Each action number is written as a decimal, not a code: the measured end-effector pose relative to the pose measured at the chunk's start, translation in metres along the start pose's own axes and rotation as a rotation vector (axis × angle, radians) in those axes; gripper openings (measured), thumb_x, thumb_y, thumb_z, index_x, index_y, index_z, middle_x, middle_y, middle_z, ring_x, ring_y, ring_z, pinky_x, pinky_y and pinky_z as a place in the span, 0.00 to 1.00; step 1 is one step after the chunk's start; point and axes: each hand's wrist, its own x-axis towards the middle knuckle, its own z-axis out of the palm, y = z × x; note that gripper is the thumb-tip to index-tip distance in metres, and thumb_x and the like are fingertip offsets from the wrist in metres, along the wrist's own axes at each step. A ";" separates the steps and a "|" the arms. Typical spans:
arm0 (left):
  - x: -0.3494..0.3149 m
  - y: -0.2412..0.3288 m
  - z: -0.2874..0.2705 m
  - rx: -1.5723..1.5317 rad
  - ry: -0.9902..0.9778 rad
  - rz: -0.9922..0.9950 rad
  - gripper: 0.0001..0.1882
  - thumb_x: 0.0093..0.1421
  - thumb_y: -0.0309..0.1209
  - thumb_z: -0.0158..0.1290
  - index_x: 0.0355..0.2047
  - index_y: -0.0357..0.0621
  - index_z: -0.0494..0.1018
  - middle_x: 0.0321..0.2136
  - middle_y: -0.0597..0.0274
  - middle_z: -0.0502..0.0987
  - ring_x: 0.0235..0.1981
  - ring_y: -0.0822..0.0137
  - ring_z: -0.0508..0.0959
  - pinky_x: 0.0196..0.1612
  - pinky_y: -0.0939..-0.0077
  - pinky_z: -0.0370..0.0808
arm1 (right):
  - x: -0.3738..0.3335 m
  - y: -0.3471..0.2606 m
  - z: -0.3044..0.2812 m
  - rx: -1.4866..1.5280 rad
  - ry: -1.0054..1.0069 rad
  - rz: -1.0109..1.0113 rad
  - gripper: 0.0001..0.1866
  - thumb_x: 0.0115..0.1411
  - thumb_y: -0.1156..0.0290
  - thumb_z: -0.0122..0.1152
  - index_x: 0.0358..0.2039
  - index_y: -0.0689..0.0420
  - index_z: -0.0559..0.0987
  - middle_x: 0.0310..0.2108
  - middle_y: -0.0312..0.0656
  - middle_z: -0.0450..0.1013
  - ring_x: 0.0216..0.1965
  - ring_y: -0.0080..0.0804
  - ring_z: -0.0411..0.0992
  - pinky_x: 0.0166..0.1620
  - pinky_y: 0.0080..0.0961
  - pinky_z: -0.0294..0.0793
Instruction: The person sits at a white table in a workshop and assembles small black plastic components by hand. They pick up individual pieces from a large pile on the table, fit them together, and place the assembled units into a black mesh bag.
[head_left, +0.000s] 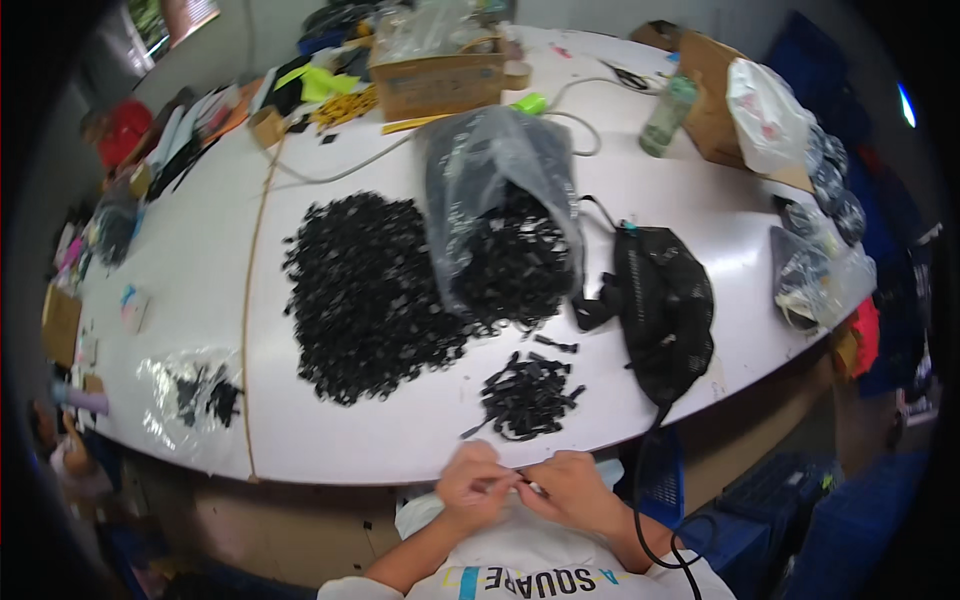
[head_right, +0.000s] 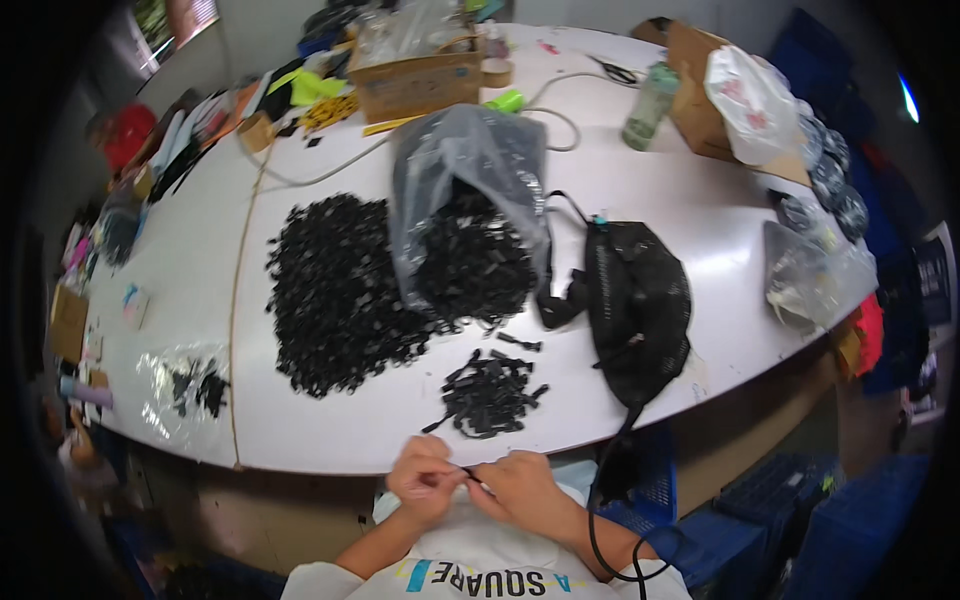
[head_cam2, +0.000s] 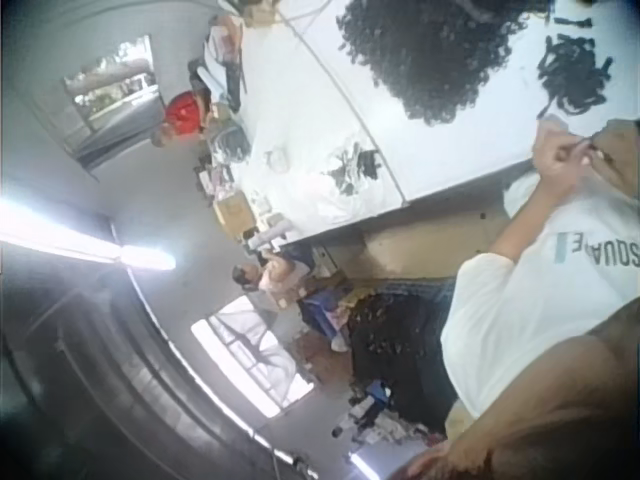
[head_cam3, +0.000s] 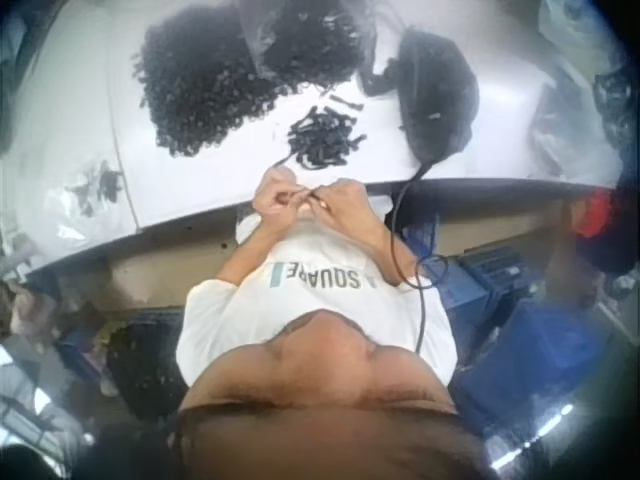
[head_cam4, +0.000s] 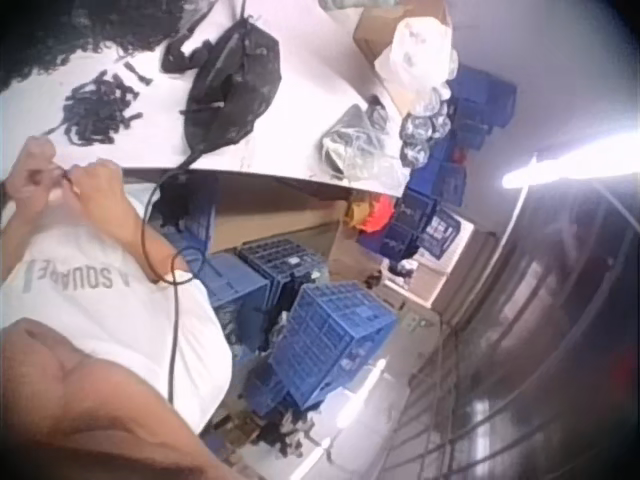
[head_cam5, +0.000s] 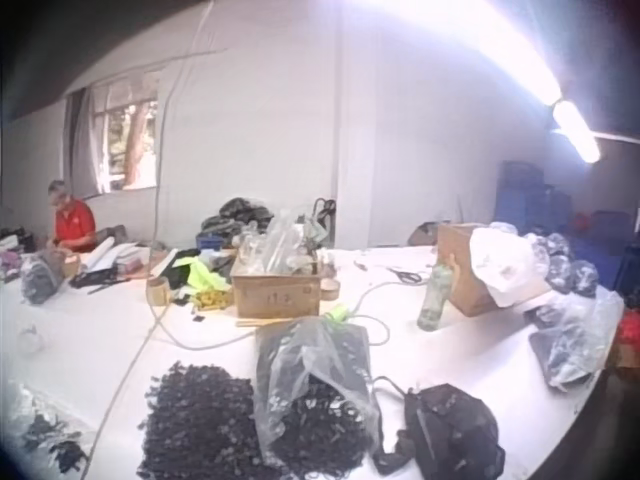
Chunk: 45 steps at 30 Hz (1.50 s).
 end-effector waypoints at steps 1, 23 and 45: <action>0.001 -0.005 -0.004 0.130 0.059 0.085 0.09 0.46 0.16 0.61 0.26 0.38 0.73 0.24 0.61 0.68 0.23 0.68 0.66 0.25 0.74 0.62 | 0.002 0.000 0.000 0.075 -0.019 0.044 0.07 0.47 0.71 0.64 0.21 0.57 0.74 0.12 0.37 0.66 0.15 0.36 0.67 0.22 0.30 0.64; 0.059 -0.007 -0.066 0.482 -0.695 0.182 0.10 0.49 0.24 0.58 0.17 0.42 0.68 0.13 0.59 0.66 0.14 0.57 0.67 0.18 0.66 0.64 | 0.017 0.024 -0.002 -0.306 0.015 -0.387 0.10 0.44 0.71 0.69 0.24 0.57 0.75 0.14 0.31 0.61 0.16 0.26 0.62 0.22 0.25 0.60; 0.063 -0.009 -0.112 1.384 -0.024 -0.235 0.12 0.51 0.34 0.60 0.29 0.45 0.69 0.23 0.61 0.76 0.22 0.58 0.77 0.24 0.64 0.72 | 0.128 0.088 -0.025 -0.611 0.019 0.362 0.17 0.51 0.70 0.62 0.41 0.60 0.71 0.24 0.51 0.74 0.28 0.51 0.75 0.32 0.43 0.72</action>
